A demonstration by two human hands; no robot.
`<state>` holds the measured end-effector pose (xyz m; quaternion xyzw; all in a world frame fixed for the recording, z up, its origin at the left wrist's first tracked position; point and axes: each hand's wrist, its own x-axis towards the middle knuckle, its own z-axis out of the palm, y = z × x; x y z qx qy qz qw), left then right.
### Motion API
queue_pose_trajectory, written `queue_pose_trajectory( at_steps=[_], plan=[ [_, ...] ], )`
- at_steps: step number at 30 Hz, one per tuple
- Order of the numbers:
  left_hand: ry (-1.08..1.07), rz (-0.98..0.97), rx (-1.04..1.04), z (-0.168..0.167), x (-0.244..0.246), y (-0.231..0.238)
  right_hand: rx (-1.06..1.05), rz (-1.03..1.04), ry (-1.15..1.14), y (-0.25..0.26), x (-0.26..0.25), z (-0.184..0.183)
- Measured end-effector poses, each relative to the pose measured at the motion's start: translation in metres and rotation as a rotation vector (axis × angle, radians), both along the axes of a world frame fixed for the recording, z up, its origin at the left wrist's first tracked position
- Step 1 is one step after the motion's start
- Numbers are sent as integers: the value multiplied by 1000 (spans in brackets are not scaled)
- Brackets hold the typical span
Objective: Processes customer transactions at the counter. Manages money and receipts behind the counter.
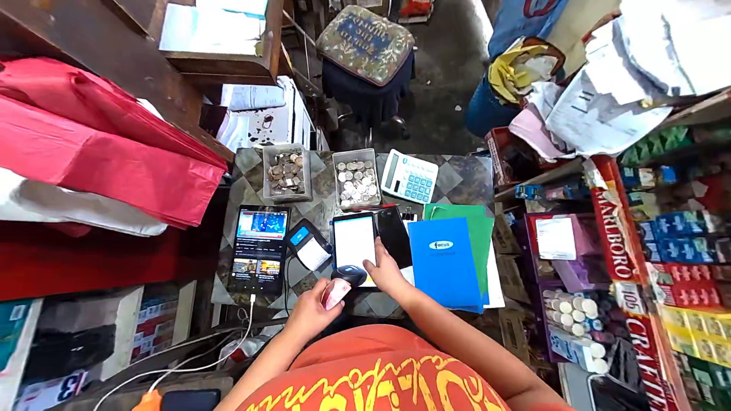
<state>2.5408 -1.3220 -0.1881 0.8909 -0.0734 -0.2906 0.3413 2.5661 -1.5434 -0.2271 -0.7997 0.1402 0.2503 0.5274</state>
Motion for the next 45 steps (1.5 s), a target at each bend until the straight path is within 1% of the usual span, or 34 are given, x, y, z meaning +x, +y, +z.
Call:
queue_pose_trajectory(
  at_steps=[3, 5, 6, 7, 10, 12, 13, 15, 17, 19, 22, 25, 29, 32, 34, 38, 41, 45],
  plan=[
    [-14, 18, -29, 1, 1, -2, 8, -33, -91, -4, -6, 0],
    [-37, 42, -57, 1, 1, -4, 89, -88, -181, -8, -13, -1],
    [-56, 54, -75, 1, 2, -7, 182, -148, -201, -10, -17, -2],
    [-76, 63, -98, 1, 2, -10, 311, -222, -174, -10, -22, 1],
    [-103, 37, -183, 0, 5, -22, 749, -407, 104, -9, -37, 14],
    [-81, -28, -247, -1, 5, -31, 948, -460, 192, -7, -45, 11],
    [-45, -73, -277, 0, 5, -34, 986, -497, 206, -6, -46, 10],
    [21, -152, -338, -1, 2, -38, 981, -549, 196, -6, -46, 10],
    [52, -195, -399, -6, -1, -38, 965, -518, 153, -9, -43, 10],
    [65, -208, -431, -6, 0, -34, 950, -444, 94, -10, -41, 6],
    [56, -158, -419, -4, 1, -25, 815, -326, 12, -9, -36, 6],
    [57, -9, -376, -6, 0, -11, 503, -168, -24, -13, -12, 14],
    [48, 193, -333, -13, -6, 10, 69, 164, -175, -14, 47, 32],
    [42, 286, -336, -22, -11, 21, -125, 367, -375, 4, 99, 43],
    [50, 303, -332, -24, -12, 26, -238, 491, -430, 24, 133, 45],
    [72, 313, -312, -20, -13, 35, -495, 692, -328, 66, 173, 46],
    [66, 367, -324, -22, -14, 46, -648, 826, -280, 79, 185, 42],
    [71, 434, -313, -30, -18, 58, -802, 955, -235, 87, 190, 60]
  ],
)
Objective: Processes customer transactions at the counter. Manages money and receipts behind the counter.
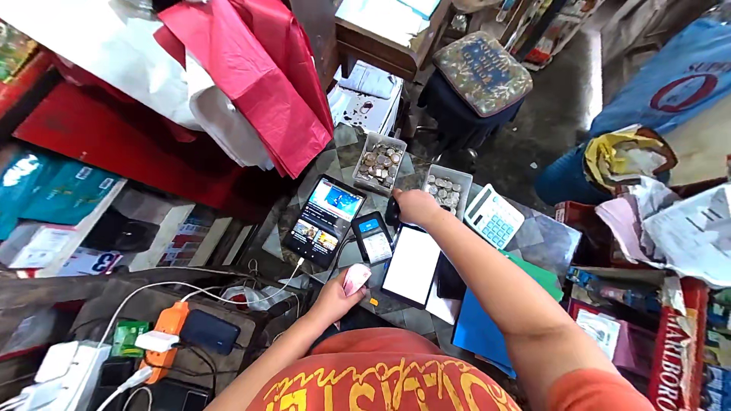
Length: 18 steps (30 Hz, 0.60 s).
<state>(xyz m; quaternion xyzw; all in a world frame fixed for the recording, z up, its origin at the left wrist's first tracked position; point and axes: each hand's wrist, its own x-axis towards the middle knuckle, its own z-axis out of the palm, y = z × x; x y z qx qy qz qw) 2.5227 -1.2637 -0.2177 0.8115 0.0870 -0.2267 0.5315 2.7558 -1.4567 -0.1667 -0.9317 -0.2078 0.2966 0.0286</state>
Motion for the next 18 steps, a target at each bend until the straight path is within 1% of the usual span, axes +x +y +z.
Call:
queue_pose_trajectory(
  at_steps=[2, 8, 12, 13, 15, 16, 18],
  plan=[
    [17, 11, -4, -3, -2, 2, -27, 18, -4, 1, 4, 2],
    [1, 52, -19, -3, 7, 2, 71, 108, -103, -13, 13, -19],
    [-3, 166, -42, -7, 13, 7, 158, 97, -305, -23, -4, -17],
    [-3, 197, -42, -6, 16, 9, 210, 59, -359, -25, -13, -13],
    [10, 243, -6, -3, 25, 13, 377, -61, -442, -26, -39, -11],
    [29, 250, 35, -1, 32, 14, 446, -150, -403, -23, -54, -15],
    [71, 246, 129, 3, 47, 15, 483, -337, -148, -12, -81, -24]
  ],
)
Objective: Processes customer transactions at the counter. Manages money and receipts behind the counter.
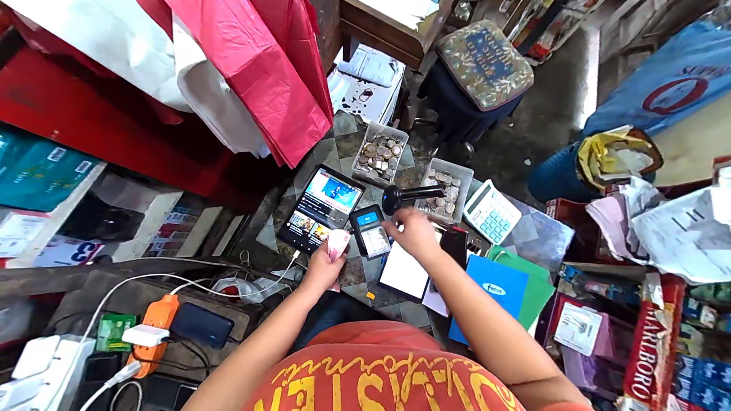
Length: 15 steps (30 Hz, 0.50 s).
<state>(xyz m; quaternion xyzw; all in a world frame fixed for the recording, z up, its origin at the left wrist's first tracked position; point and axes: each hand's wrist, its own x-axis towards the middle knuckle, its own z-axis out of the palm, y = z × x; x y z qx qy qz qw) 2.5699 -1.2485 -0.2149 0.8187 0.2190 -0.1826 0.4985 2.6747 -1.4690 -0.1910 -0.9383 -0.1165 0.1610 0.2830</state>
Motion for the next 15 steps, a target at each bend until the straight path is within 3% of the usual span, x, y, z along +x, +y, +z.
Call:
queue_pose_trajectory(
  at_steps=[2, 5, 8, 11, 15],
  plan=[
    [2, -37, 67, -2, 15, -1, 4, -60, 270, 10, -14, -13],
    [-122, -164, 133, -4, 33, -7, 84, -120, 401, 18, -24, -19],
    [-164, -229, 149, -7, 40, -15, 380, -257, 465, 19, -39, -27],
    [-148, -203, 130, -13, 43, -20, 721, -520, 712, 20, -53, -25],
    [-156, -217, 106, -23, 44, -21, 873, -686, 970, 13, -65, -23]
  ],
)
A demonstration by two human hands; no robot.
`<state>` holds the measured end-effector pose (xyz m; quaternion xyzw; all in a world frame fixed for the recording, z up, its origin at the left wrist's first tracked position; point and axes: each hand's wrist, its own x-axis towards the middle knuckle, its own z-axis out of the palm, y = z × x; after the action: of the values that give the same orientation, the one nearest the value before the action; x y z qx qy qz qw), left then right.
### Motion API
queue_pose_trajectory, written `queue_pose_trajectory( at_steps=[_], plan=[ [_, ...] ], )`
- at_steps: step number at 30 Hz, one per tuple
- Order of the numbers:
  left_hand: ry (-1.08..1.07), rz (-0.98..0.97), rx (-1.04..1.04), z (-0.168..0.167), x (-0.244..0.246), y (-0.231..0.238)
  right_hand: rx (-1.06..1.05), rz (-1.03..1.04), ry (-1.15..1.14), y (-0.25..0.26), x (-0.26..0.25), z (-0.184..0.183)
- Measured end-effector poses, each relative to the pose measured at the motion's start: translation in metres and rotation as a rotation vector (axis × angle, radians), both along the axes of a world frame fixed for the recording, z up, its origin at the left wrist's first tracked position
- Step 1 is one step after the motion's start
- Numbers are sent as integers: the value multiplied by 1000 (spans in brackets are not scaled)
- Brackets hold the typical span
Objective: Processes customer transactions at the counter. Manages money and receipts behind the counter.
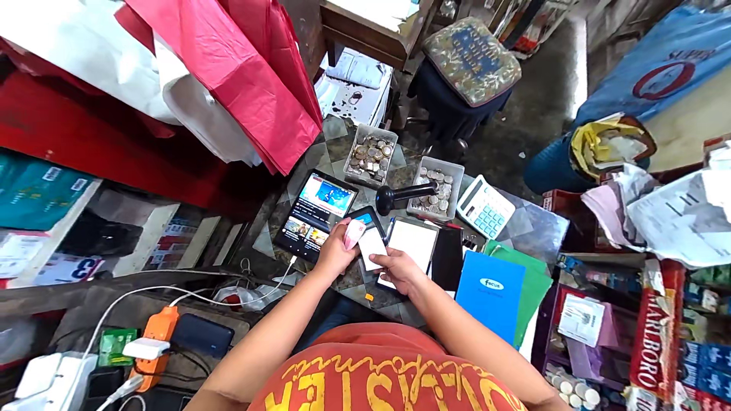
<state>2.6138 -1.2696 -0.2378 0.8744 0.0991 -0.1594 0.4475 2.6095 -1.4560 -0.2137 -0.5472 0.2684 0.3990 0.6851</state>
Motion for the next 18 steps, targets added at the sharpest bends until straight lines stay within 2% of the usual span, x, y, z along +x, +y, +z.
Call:
queue_pose_trajectory(
  at_steps=[4, 13, 18],
  plan=[
    [13, -24, 11, -3, 1, 1, -82, -29, -34, -15, -3, 1],
    [78, -65, 149, 8, 3, -2, -224, 93, -201, -35, 7, -5],
    [111, -80, 196, 14, 7, -4, -310, 119, -205, -70, 10, -6]
  ],
)
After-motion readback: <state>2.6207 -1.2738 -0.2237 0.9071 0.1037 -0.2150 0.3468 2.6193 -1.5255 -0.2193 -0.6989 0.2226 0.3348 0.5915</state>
